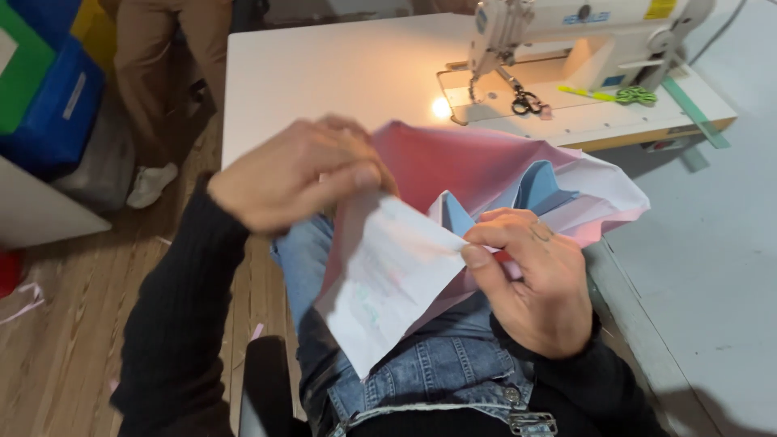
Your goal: Folding the top edges of a pink and blue fabric bag to prepare for sewing.
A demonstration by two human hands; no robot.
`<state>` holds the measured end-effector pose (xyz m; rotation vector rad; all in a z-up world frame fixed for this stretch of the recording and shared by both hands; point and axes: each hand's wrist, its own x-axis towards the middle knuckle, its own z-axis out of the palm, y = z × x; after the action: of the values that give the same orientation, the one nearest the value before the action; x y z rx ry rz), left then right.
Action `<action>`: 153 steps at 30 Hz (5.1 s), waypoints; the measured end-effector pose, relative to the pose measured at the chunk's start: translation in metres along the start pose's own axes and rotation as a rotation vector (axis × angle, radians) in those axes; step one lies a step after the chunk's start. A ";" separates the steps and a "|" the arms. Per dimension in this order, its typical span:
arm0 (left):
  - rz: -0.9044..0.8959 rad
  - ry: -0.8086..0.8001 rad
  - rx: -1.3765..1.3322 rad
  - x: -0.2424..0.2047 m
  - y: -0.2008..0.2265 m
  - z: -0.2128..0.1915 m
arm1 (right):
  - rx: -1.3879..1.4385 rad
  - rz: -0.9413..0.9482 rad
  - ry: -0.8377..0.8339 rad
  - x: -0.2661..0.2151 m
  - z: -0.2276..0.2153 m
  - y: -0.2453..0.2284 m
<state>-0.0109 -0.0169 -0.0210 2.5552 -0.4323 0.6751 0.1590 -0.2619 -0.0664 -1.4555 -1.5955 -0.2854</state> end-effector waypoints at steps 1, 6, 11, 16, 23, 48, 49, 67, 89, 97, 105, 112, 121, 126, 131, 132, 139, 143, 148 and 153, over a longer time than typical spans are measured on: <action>-0.092 -0.036 0.047 -0.004 -0.011 -0.003 | -0.008 -0.029 0.009 -0.001 0.001 0.001; -0.129 0.037 -0.014 -0.008 -0.026 -0.009 | -0.021 -0.033 0.056 -0.008 0.008 0.009; -0.113 0.033 -0.100 -0.013 -0.032 -0.009 | -0.070 0.029 0.075 -0.004 0.014 0.010; -0.124 0.043 -0.075 -0.018 -0.041 -0.008 | -0.158 -0.035 0.131 -0.003 0.019 0.009; -0.104 0.019 -0.063 -0.023 -0.032 -0.017 | -0.102 -0.056 0.106 0.003 0.018 0.006; -0.080 -0.209 -0.094 0.043 0.040 0.015 | 0.072 -0.031 -0.092 0.010 -0.009 -0.001; -0.072 -0.199 -0.073 0.042 0.040 0.015 | 0.069 -0.020 -0.092 0.010 -0.009 -0.002; -0.147 -0.226 0.046 0.044 0.043 0.018 | 0.224 0.178 -0.122 0.019 -0.018 -0.003; -0.202 -0.206 -0.012 0.041 0.054 0.010 | 0.120 0.105 -0.217 0.027 -0.030 -0.013; -0.102 -0.122 -0.096 0.036 0.056 0.018 | 0.126 0.153 -0.270 0.022 -0.035 -0.010; -0.121 -0.086 -0.048 0.039 0.058 0.025 | 0.109 0.131 -0.253 0.020 -0.037 -0.010; -0.143 -0.100 0.003 0.043 0.060 0.025 | 0.054 0.107 -0.237 0.023 -0.035 -0.016; -0.138 -0.202 -0.025 0.026 0.023 -0.024 | 0.000 0.007 -0.235 0.024 -0.032 -0.017; -0.114 -0.138 0.011 0.015 0.000 -0.031 | -0.025 0.049 -0.216 0.022 -0.023 -0.012; -0.224 -0.149 -0.008 0.003 -0.011 -0.031 | -0.071 0.103 -0.177 0.025 -0.013 -0.007; -0.141 -0.120 0.037 0.001 -0.011 -0.032 | -0.092 0.114 -0.169 0.027 -0.010 -0.006; -0.244 -0.159 0.102 -0.013 -0.001 -0.038 | -0.011 -0.014 -0.267 0.041 0.010 0.003; -0.053 -0.072 0.058 0.009 0.020 -0.007 | 0.054 -0.097 -0.288 0.046 0.017 0.000; -0.161 -0.073 0.089 0.010 0.021 0.018 | 0.029 -0.135 -0.274 0.040 0.017 0.003; -0.127 0.009 0.110 0.005 0.020 0.026 | 0.009 -0.054 -0.254 0.041 0.016 -0.006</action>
<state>-0.0047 -0.0477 -0.0311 2.6553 -0.2331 0.6805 0.1515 -0.2253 -0.0424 -1.4893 -1.8388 -0.1272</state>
